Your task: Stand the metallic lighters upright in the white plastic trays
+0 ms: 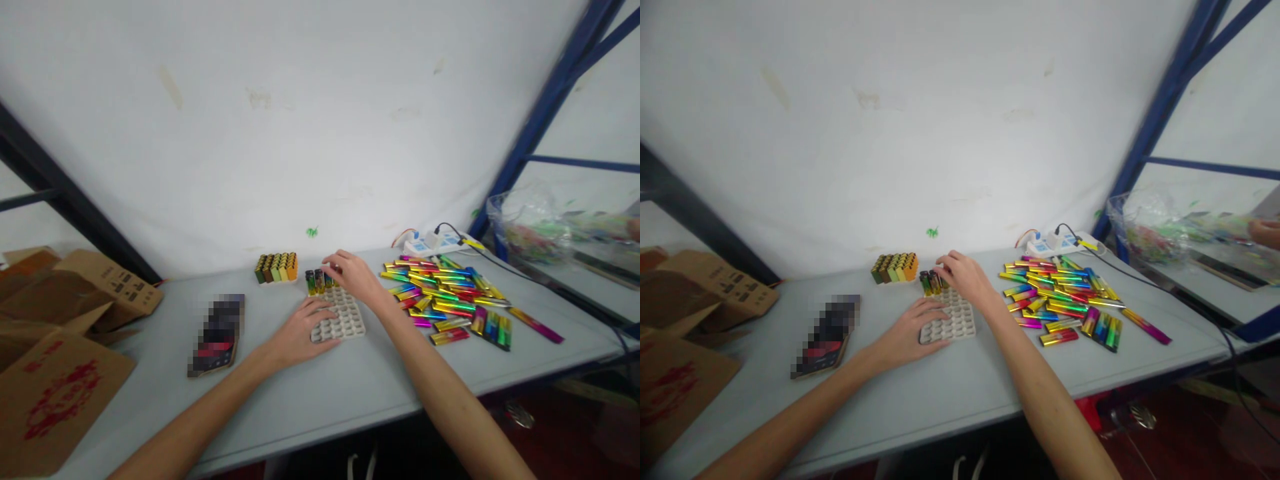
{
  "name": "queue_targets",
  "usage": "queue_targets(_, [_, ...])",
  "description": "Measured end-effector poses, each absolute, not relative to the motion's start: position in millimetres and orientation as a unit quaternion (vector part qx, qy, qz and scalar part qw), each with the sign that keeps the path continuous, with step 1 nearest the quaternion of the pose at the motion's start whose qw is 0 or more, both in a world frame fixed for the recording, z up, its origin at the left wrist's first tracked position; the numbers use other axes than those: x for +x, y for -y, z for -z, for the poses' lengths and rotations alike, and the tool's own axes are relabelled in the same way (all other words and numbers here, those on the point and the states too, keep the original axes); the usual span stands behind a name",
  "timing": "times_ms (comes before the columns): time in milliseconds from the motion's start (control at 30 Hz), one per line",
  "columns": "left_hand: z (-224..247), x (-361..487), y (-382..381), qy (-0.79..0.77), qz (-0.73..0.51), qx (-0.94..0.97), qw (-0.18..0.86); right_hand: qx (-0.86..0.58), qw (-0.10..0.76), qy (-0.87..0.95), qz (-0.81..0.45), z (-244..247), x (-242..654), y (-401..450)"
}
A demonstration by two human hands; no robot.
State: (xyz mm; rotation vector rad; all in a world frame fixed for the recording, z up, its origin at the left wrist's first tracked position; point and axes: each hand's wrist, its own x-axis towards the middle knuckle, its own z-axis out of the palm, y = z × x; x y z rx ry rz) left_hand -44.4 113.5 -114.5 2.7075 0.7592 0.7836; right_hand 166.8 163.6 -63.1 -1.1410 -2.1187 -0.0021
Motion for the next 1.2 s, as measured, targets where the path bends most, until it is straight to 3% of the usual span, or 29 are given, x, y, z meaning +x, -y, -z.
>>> queue_targets(133, [114, -44, -114, -0.252, -0.269, 0.923, 0.112, -0.576, 0.338, 0.744, 0.03, 64, 191, -175])
queue_targets(400, [112, -45, -112, -0.248, -0.271, 0.924, 0.106, -0.815, 0.147, 0.559, 0.038, 101, 236, -181])
queue_targets(567, [111, -44, -111, -0.256, -0.272, 0.921, 0.112, -0.814, 0.095, 0.574, 0.001, 105, 239, -181])
queue_targets(1200, [113, -44, -111, -0.259, -0.267, 0.922, 0.11, -0.696, 0.142, 0.703, -0.024, 103, 247, -193])
